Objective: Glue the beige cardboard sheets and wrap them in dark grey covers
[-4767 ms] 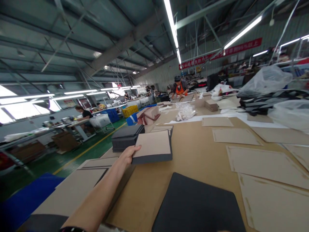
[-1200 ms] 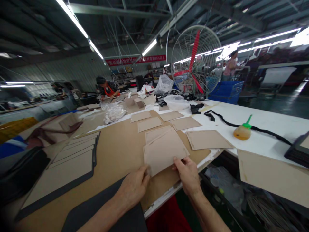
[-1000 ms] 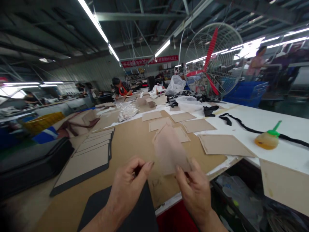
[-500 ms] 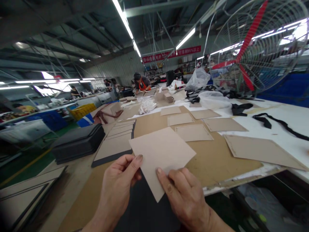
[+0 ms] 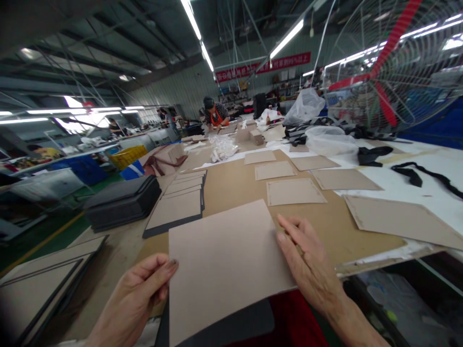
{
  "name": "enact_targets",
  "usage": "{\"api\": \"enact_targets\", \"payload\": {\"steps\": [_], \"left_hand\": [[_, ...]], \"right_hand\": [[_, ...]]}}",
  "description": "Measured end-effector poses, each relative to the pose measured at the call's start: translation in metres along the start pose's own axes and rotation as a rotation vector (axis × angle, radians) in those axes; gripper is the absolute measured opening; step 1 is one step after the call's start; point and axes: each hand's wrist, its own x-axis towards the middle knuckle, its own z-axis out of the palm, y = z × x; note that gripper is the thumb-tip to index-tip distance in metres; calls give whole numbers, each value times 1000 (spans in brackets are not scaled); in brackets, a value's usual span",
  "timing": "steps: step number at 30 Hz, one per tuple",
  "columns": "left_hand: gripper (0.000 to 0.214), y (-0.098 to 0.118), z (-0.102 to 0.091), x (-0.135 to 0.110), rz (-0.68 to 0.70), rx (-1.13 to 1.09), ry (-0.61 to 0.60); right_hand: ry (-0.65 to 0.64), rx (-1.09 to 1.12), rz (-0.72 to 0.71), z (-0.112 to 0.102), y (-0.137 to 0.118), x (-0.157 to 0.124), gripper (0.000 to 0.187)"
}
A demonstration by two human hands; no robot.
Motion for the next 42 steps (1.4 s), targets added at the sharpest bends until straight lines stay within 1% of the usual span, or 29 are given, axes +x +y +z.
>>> {"api": "enact_targets", "payload": {"steps": [3,7,9,13,17,20,22,25,27,29,31,33,38,42], "left_hand": [[43,-6,-3,-4,-42,-19,-14],[43,-15,-7,-4,-56,-24,-24],[43,-19,-8,-5,-93,-35,9],[47,-29,-8,-14,-194,-75,132],[47,-42,-12,-27,-249,-19,152],[50,-54,-14,-33,-252,34,180],[56,-59,-14,-33,-246,42,198],[60,-63,-14,-28,-230,51,199],[57,-64,-15,-21,-198,83,212],[54,-63,-15,-13,-152,137,249],[50,-63,-15,-4,-113,187,288],[47,-63,-15,5,-97,211,300],[46,-65,-14,21,-148,196,282],[47,-71,-15,25,-181,180,274]], "right_hand": [[-60,60,32,7,-3,-5,33],[-48,109,99,16,-3,-14,30],[-29,108,131,20,-4,-20,28],[-24,85,174,24,-6,-41,27],[-113,78,257,27,-7,-66,30],[-108,100,299,29,-7,-75,32],[-121,99,324,31,-6,-75,34],[-176,82,351,37,-3,-66,36],[-181,78,360,42,-2,-58,39],[-165,82,363,49,-1,-49,40],[-165,84,367,56,-1,-41,38],[-182,80,379,62,-1,-34,37],[-158,72,402,72,1,-23,39],[-186,75,391,77,10,-27,37]]}}
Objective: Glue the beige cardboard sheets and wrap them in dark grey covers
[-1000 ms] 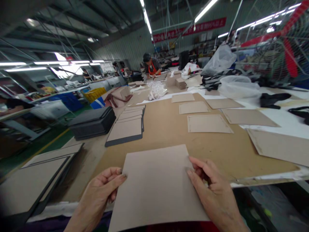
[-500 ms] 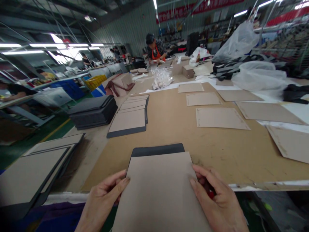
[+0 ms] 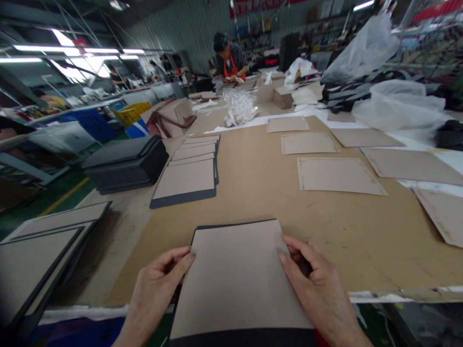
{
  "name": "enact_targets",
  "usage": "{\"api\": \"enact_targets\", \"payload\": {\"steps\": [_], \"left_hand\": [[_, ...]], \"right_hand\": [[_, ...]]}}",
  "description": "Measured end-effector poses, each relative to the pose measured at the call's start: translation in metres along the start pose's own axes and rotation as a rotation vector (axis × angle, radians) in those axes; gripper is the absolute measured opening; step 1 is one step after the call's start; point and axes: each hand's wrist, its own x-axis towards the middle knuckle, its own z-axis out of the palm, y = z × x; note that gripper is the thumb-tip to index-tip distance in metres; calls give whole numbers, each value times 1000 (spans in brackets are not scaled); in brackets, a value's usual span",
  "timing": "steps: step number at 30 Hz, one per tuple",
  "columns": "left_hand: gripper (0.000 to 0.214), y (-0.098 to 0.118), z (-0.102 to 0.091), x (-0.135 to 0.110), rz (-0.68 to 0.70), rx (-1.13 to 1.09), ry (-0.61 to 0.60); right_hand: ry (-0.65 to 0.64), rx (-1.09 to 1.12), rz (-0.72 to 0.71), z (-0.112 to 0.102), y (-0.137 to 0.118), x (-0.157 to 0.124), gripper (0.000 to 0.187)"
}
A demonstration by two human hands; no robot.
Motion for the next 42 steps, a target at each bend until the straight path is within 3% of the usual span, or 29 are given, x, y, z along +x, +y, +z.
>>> {"api": "enact_targets", "payload": {"steps": [5,12,24,42], "left_hand": [[43,-8,1,3,21,19,-6],[35,-12,3,3,69,38,33],[29,-14,7,3,61,2,67],[52,-10,0,4,-75,150,78]], "right_hand": [[-23,-53,-41,0,12,-2,34],[24,-73,-42,2,2,0,35],[7,-137,-67,7,34,-6,43],[-76,-192,-204,3,7,-3,24]]}}
